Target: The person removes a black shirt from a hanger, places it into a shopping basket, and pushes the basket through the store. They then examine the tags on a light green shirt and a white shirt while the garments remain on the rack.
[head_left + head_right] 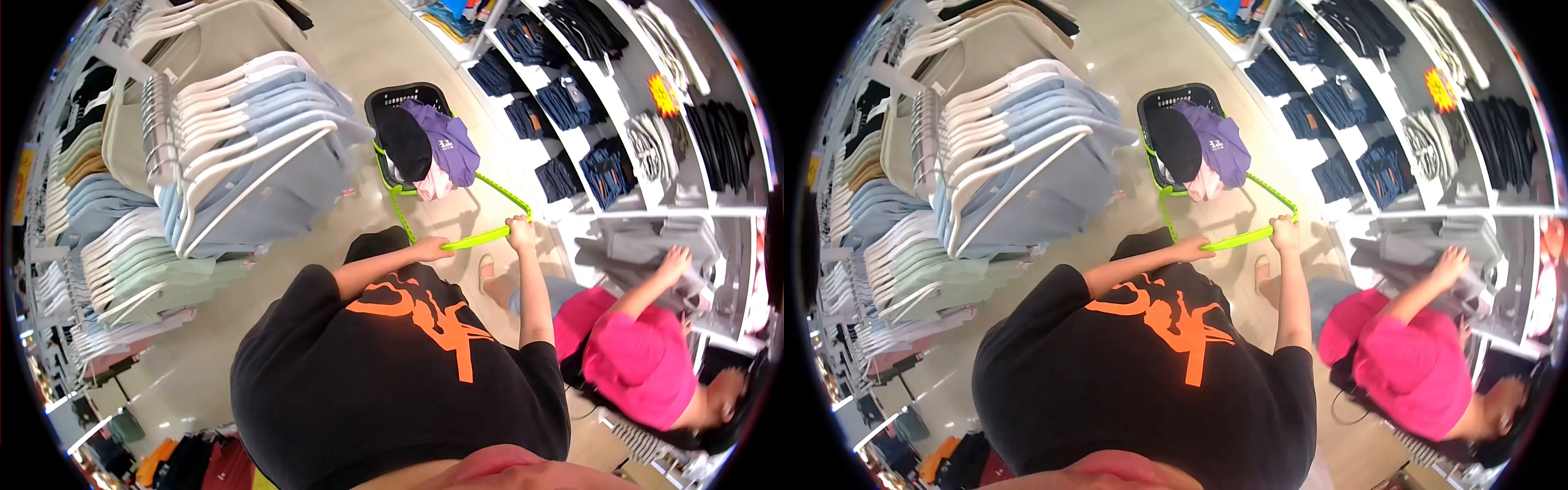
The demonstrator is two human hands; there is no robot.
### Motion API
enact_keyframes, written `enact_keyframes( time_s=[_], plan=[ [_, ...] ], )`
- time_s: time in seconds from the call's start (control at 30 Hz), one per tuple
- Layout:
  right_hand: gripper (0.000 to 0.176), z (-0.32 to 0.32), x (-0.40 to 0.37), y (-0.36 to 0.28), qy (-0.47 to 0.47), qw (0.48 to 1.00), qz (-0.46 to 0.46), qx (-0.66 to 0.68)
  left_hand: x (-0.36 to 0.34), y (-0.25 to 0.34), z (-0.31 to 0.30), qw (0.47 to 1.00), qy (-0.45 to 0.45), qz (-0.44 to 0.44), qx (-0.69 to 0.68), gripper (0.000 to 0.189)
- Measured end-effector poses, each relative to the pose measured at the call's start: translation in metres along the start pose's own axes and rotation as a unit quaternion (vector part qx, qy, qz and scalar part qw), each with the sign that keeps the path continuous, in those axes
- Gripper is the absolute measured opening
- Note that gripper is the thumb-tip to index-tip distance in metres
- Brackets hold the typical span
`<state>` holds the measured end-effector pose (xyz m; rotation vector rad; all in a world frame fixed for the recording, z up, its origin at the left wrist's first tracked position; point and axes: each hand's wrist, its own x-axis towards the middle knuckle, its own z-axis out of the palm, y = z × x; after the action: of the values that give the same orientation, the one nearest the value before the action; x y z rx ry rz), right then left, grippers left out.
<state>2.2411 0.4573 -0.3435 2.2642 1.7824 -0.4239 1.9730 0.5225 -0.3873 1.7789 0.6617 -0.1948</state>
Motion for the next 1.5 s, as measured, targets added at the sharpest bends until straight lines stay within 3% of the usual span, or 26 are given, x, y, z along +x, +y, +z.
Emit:
enact_keyframes(
  time_s=[0.2,0.3,0.4,0.6,0.7,0.8,0.93,1.0,1.13,1.23,1.37,1.4,1.5],
  plan=[
    [0.014,-0.04,0.134,0.057,0.043,0.997,-0.061,0.036,0.109,0.003,-0.065,0.996,0.007,0.047,-0.075,0.04],
    [0.014,-0.051,0.186,0.067,0.102,0.991,-0.082,0.026,0.145,0.012,-0.115,0.976,-0.105,-0.023,-0.187,0.042],
    [0.013,-0.079,0.264,0.069,0.093,0.992,-0.081,0.011,0.191,0.011,-0.165,0.971,-0.108,-0.013,-0.212,0.038],
    [0.012,-0.114,0.399,0.065,0.069,0.992,-0.103,-0.026,0.253,-0.001,-0.256,0.968,-0.03,0.021,-0.248,0.034],
    [0.011,-0.116,0.461,0.053,0.1,0.986,-0.129,-0.034,0.281,-0.026,-0.292,0.965,-0.044,0.011,-0.257,0.036],
    [0.008,-0.146,0.553,0.058,0.124,0.973,-0.191,-0.033,0.331,-0.029,-0.347,0.964,0.026,0.047,-0.262,0.037],
    [0.006,-0.159,0.645,0.055,0.129,0.955,-0.266,-0.03,0.392,-0.063,-0.397,0.959,0.014,0.054,-0.276,0.038],
    [0.004,-0.17,0.703,0.053,0.098,0.953,-0.286,-0.021,0.412,-0.061,-0.427,0.956,0.042,0.004,-0.292,0.041],
    [0.005,-0.194,0.81,0.033,0.091,0.939,-0.33,-0.025,0.445,-0.067,-0.501,0.95,0.118,-0.016,-0.288,0.044],
    [0.006,-0.198,0.868,0.013,0.095,0.938,-0.329,-0.054,0.479,-0.104,-0.53,0.937,0.212,0.048,-0.273,0.044],
    [0.006,-0.222,0.963,-0.028,0.113,0.925,-0.36,-0.043,0.511,-0.135,-0.623,0.941,0.145,-0.007,-0.306,0.044],
    [0.007,-0.216,0.97,-0.027,0.099,0.937,-0.33,-0.065,0.518,-0.147,-0.634,0.944,0.121,0.001,-0.306,0.044],
    [0.007,-0.228,1.047,-0.062,0.087,0.93,-0.353,-0.055,0.534,-0.172,-0.699,0.941,0.119,-0.016,-0.318,0.043]
  ],
)
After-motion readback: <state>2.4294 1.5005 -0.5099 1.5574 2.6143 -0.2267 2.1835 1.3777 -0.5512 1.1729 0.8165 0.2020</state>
